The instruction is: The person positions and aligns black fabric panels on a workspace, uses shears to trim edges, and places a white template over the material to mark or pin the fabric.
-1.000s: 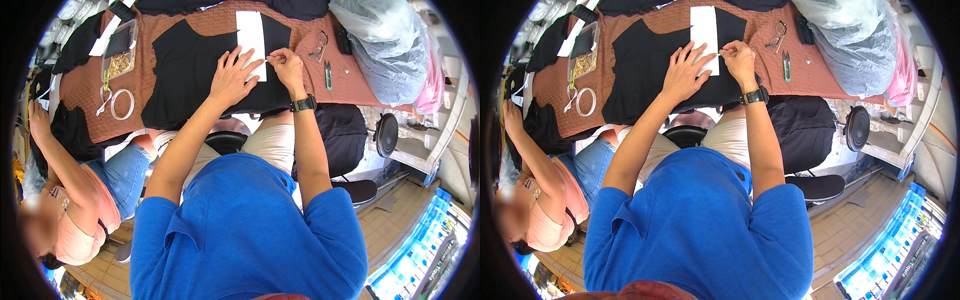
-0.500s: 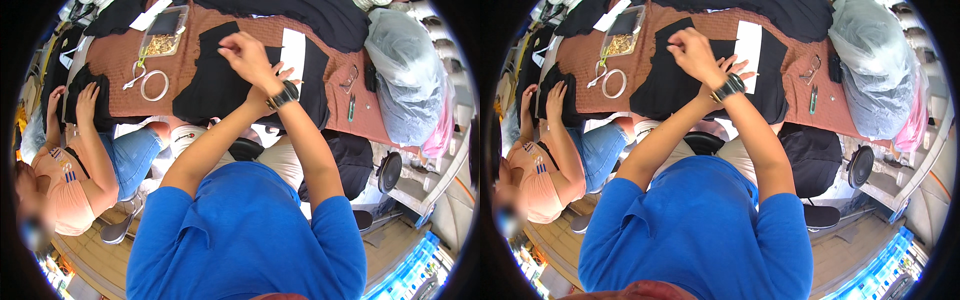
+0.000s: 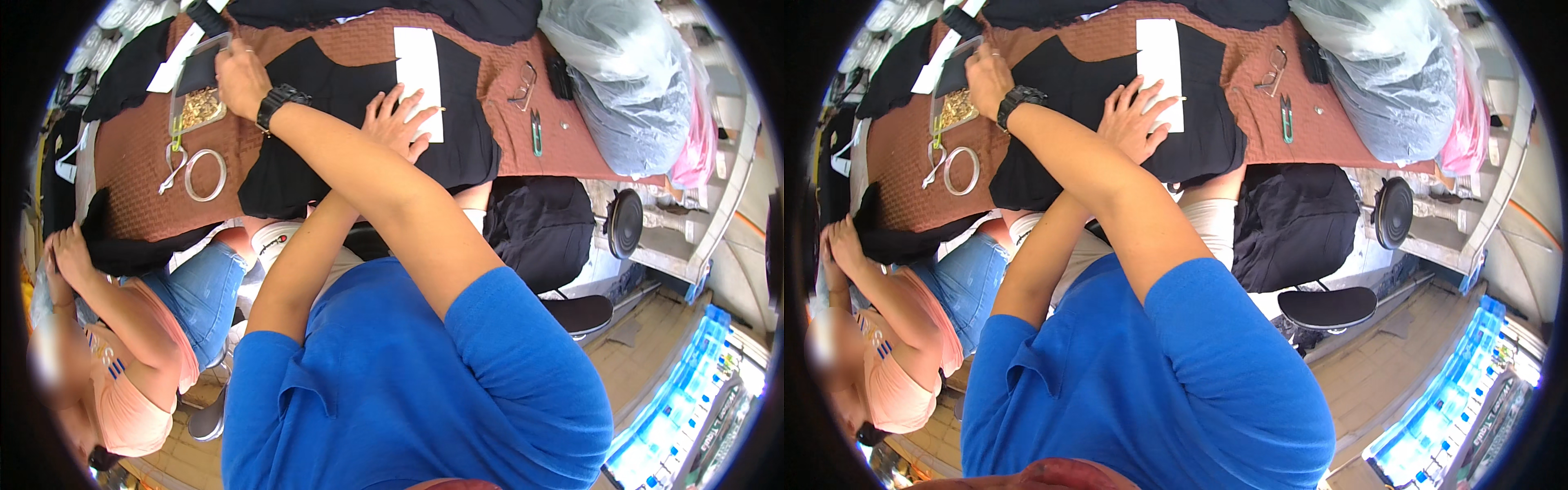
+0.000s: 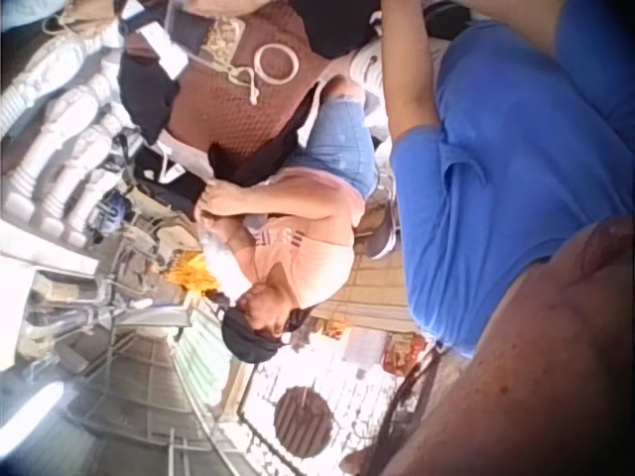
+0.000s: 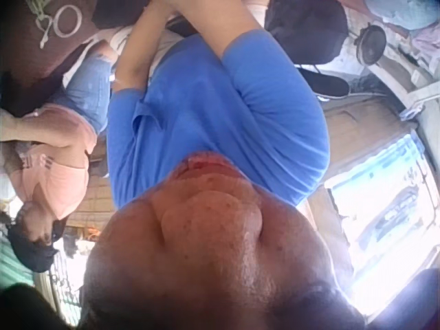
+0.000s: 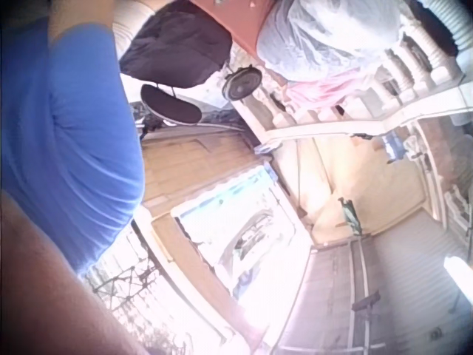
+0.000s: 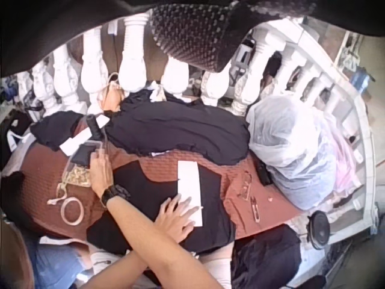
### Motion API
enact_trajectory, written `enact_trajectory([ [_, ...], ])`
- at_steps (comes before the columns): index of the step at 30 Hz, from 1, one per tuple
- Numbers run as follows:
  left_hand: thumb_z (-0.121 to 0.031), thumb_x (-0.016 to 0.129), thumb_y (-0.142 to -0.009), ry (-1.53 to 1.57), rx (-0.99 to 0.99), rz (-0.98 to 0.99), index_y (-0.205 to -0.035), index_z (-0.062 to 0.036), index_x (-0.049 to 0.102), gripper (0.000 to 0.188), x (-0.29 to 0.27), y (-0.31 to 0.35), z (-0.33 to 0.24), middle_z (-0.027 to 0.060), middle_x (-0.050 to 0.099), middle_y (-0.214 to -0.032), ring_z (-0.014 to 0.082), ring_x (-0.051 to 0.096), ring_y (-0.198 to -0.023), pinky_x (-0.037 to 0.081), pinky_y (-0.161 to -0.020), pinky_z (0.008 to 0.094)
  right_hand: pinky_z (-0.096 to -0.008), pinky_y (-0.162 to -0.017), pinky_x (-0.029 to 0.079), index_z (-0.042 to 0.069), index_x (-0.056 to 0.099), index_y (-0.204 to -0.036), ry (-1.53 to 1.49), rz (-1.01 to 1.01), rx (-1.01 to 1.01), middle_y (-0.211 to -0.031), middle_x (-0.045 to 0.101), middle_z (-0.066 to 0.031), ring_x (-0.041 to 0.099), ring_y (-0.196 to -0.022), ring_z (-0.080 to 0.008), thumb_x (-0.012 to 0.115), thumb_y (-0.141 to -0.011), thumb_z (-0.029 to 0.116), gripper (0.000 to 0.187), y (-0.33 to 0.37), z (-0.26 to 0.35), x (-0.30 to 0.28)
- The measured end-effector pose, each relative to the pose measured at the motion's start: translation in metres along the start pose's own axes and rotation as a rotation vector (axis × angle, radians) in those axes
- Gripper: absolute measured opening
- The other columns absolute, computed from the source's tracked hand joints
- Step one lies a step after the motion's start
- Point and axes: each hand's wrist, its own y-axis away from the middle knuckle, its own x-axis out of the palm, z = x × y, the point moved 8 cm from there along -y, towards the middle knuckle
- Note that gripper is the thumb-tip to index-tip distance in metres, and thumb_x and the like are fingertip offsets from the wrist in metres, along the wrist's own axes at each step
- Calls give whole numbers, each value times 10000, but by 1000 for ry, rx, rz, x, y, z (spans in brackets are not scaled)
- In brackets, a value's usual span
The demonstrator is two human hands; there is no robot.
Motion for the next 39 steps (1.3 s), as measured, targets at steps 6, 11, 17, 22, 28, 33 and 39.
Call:
enact_trajectory([
  [6,-318,580,-964,-1,16,11,-1390,-248,529,435,2,-2,-3,47,406,-1510,326,291,-1433,260,-1153,548,-463,-823,524,-17,639,-935,-8,87,-29,-961,631,-220,621,-932,-403,704,-764,21,187,1,5,-2],
  [11,-313,607,-934,24,13,-5,-1373,-257,548,446,5,-1,0,32,406,-1513,325,282,-1438,253,-1154,563,-459,-746,518,8,653,-873,-351,-68,16,-857,657,-176,641,-821,-384,691,-805,52,89,5,12,-66],
  [17,-368,596,-908,132,70,-100,-1397,-270,551,501,8,3,3,42,449,-1503,327,321,-1421,263,-1155,526,-249,-638,516,41,724,-940,-378,-45,216,-779,712,-43,648,-720,-90,781,-862,167,158,43,-49,-190],
  [22,-397,566,-949,-82,-12,17,-1397,-248,539,473,-2,-2,-5,56,444,-1495,308,329,-1418,253,-1158,522,-284,-711,531,7,702,-973,-240,49,333,-973,630,-72,651,-823,-145,755,-873,118,158,88,-131,-290],
  [28,-384,557,-958,-87,-7,15,-1414,-282,516,469,-3,-3,-7,16,429,-1511,296,321,-1425,251,-1158,512,-270,-761,524,-2,700,-986,-228,271,577,-899,710,-60,654,-832,-130,712,-899,97,132,133,-167,-315],
  [33,-381,556,-959,-77,1,2,-1406,-279,527,459,-3,-3,-8,13,424,-1517,288,321,-1427,253,-1159,502,-249,-775,507,8,695,-1019,-229,312,554,-917,700,-28,632,-837,-103,703,-916,92,133,142,-179,-311],
  [39,-387,550,-965,-95,-3,3,-1390,-268,544,441,-2,-2,-7,15,420,-1521,290,329,-1422,255,-1157,500,-279,-775,521,-1,694,-997,-210,338,538,-911,707,-52,647,-824,-131,695,-905,70,116,145,-176,-305],
])
